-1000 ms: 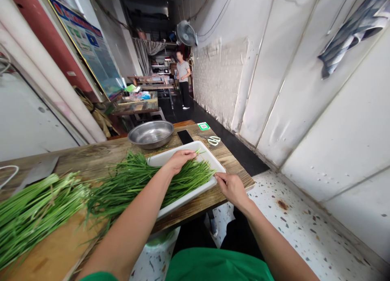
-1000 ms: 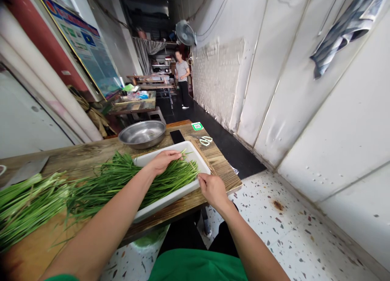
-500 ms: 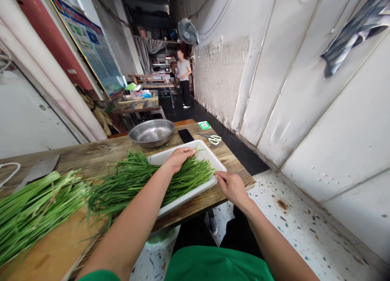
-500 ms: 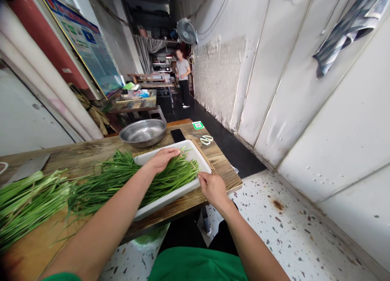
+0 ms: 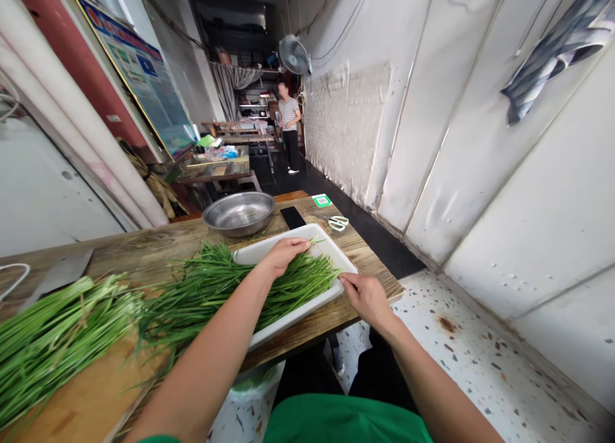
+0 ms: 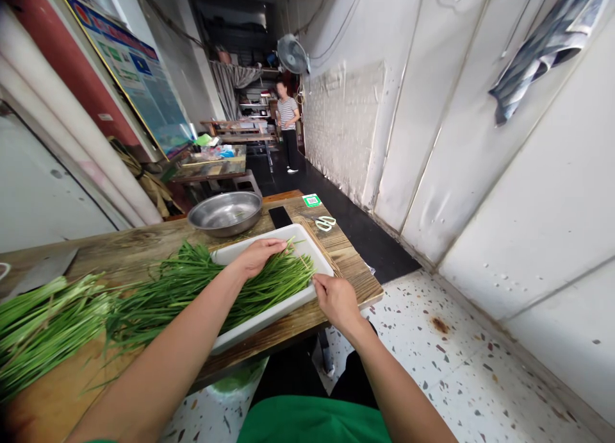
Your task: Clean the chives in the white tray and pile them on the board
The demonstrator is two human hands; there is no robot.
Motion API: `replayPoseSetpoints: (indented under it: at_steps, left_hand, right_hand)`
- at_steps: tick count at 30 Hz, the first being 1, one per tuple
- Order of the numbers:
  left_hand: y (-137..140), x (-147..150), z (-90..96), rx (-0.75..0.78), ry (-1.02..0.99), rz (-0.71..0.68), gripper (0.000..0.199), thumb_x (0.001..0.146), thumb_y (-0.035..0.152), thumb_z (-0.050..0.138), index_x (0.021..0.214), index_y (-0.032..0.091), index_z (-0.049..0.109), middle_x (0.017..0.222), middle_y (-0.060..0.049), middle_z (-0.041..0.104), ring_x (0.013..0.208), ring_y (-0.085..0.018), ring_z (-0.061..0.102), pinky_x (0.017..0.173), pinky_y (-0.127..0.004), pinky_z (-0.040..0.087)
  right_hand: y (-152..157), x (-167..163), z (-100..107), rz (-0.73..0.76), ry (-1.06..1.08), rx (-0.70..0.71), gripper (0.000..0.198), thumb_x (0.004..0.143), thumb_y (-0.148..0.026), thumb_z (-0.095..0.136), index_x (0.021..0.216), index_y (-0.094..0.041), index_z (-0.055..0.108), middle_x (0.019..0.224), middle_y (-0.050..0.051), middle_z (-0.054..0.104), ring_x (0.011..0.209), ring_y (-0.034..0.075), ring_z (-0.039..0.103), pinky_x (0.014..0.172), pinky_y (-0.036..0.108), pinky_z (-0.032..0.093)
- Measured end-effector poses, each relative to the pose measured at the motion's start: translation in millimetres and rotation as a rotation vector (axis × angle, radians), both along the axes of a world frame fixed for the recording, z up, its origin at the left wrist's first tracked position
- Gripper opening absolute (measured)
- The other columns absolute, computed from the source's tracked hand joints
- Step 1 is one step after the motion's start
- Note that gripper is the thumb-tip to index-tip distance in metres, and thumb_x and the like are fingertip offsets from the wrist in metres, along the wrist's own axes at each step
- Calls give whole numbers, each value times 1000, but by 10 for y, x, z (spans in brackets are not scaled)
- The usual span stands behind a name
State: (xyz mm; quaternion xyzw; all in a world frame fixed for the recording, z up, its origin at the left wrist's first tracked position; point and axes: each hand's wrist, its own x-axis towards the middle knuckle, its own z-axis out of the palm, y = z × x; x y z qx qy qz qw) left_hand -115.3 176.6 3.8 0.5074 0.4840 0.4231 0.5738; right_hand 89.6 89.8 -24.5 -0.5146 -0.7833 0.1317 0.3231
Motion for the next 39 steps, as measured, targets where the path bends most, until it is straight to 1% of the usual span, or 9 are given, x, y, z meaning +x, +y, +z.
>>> replayPoseSetpoints:
  at_steps: [8,14,22,25,30,36,39]
  left_hand:
    - [20,-40,-38,27,42,-29,31,54,38,70,71,12,65,67,-4,63,62,-12,52,66,-26,37]
    - [34,-57,-40,79,72,-21,31,56,38,69,72,12,66,70,-5,63,66,-13,53,71,-27,37]
    - [16,-37,-24,35,49,-18,32,53,39,70,69,12,65,66,-4,62,63,-13,53,67,-27,38]
    - [10,-18,-7,6,17,-19,32,52,37,71,70,12,64,66,-4,62,62,-13,53,65,-27,39]
    - [26,-8,-8,-22,-19,-9,30,51,33,73,71,12,65,65,-3,62,61,-11,53,67,-27,39]
    - [25,-18,-21,-8,-37,-8,28,53,33,72,72,12,65,67,-3,62,63,-12,54,69,-27,39]
    - [24,-16,-20,-25,-42,-8,30,53,33,72,73,12,65,67,-3,63,62,-12,54,68,-28,40]
  right_hand:
    - [-22,-14,9,7,6,23,30,85,-26,35,77,-20,64,64,2,65,59,13,59,56,18,38]
    - [-37,-16,13,1,9,11,31,86,-27,35,77,-20,64,62,3,65,58,14,59,55,18,38]
    - [-31,-6,9,6,12,34,28,85,-24,37,83,-21,64,69,2,66,61,13,60,56,17,38]
    - [-30,-1,13,6,5,34,28,85,-24,37,83,-21,64,68,2,66,61,13,60,56,17,38]
    - [-45,-2,46,13,-14,8,29,85,-24,35,77,-20,63,63,2,64,57,12,59,55,17,37]
    - [-50,-15,46,27,3,-7,29,86,-25,34,81,-20,62,68,3,65,62,13,60,58,18,37]
    - [-49,-17,40,18,-1,-18,29,85,-25,35,83,-20,63,67,4,65,63,14,60,58,18,37]
